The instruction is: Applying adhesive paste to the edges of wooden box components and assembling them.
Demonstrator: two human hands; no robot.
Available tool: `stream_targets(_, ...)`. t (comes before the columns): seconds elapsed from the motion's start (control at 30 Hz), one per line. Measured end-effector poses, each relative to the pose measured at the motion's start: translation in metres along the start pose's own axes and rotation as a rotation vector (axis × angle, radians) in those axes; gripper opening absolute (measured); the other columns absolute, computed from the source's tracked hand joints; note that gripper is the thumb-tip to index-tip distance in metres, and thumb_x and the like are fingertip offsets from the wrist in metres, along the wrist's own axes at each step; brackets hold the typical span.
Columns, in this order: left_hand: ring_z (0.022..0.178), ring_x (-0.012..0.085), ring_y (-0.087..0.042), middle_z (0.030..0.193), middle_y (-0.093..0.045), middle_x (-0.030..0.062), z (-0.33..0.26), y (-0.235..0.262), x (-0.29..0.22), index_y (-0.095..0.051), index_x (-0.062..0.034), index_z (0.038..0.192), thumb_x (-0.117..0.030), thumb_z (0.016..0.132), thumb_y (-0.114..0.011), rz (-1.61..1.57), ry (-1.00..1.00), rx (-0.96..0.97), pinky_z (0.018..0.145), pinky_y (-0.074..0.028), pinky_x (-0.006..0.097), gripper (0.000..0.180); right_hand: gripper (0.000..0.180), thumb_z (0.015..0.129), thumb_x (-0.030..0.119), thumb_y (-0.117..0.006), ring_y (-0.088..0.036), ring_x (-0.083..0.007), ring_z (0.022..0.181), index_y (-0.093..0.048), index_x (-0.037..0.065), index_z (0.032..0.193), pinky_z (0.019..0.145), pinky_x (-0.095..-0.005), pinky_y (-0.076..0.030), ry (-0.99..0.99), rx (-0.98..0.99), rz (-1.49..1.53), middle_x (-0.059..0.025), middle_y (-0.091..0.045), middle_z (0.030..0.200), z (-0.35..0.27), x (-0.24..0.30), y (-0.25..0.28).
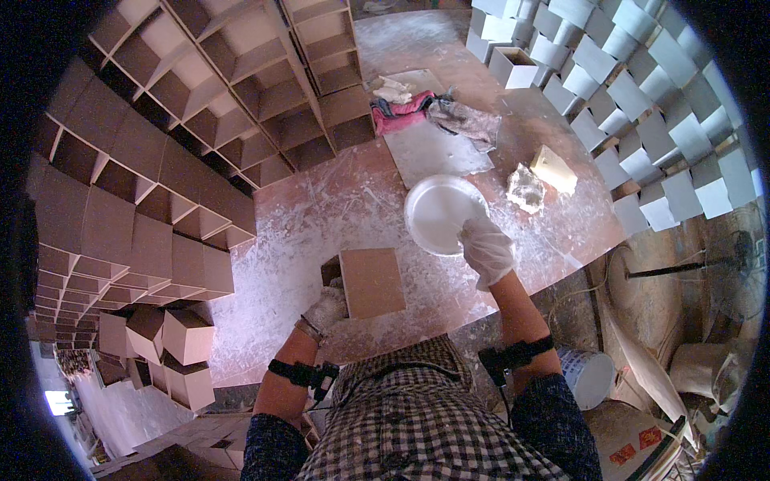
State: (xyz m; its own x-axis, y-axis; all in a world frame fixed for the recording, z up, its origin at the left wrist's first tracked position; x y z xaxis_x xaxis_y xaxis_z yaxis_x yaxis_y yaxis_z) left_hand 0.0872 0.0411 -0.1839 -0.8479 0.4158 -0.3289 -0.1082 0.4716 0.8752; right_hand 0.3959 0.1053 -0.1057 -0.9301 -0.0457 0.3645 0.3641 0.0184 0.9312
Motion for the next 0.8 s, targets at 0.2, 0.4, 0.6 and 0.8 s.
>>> stream_targets(0.2, 0.092, 0.0316, -0.061, 0.105, -0.061, 0.0175, -0.012, 0.025, -0.011, -0.061, -0.0076, 0.110, -0.019, 0.081, -0.055, 0.055, 0.045, 0.028, 0.075, -0.049, 0.040, 0.032, 0.020, 0.082, 0.020, -0.065, -0.054, -0.0180, 0.068, -0.058, 0.002, 0.088, 0.059, -0.0314, -0.044, -0.201, 0.270, 0.471, -0.0069, -0.054, 0.073, -0.047, 0.014, 0.024)
stream_targets(0.4, 0.084, 0.0236, -0.061, 0.091, -0.066, 0.0096, -0.009, 0.034, -0.021, -0.065, -0.0083, 0.102, -0.018, 0.080, -0.053, -0.012, -0.188, -0.255, 0.063, -0.045, 0.037, 0.027, 0.017, 0.076, 0.009, -0.070, -0.053, -0.0154, 0.068, -0.058, 0.005, 0.087, 0.057, -0.0301, -0.043, 0.059, -0.020, 1.077, -0.0030, -0.054, 0.075, -0.067, 0.072, -0.001)
stream_targets(0.6, 0.095, 0.0279, -0.062, 0.107, -0.063, 0.0152, 0.009, -0.031, 0.026, -0.062, -0.0097, 0.112, -0.024, 0.084, -0.052, -0.859, -0.030, -0.274, 0.080, -0.049, 0.038, 0.032, 0.011, 0.080, 0.013, -0.065, -0.057, -0.0258, 0.077, -0.059, 0.007, 0.086, 0.065, -0.0341, -0.046, 0.268, -0.021, 0.703, -0.0089, -0.057, 0.087, -0.068, 0.115, -0.021)
stream_targets(0.8, 0.092, 0.0300, -0.063, 0.103, -0.064, 0.0148, 0.017, -0.019, 0.011, -0.060, -0.0081, 0.114, -0.018, 0.084, -0.051, 0.168, -0.071, 0.101, 0.080, -0.049, 0.041, 0.033, 0.011, 0.080, 0.015, -0.059, -0.056, -0.0277, 0.085, -0.062, 0.007, 0.087, 0.073, -0.0357, -0.046, 0.415, -0.149, 0.335, -0.0087, -0.060, 0.090, -0.029, 0.082, -0.055)
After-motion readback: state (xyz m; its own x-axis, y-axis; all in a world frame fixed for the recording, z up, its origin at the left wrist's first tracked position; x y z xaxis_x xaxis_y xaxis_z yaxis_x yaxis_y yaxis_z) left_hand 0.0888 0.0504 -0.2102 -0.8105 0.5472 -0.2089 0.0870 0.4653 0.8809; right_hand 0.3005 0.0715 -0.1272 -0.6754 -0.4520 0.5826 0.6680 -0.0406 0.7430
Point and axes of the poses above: each hand's wrist, its own z-axis towards the middle knuckle, its own y-axis out of the back of the hand, x = y × z, the point moved 2 cm from there along z, towards the middle knuckle
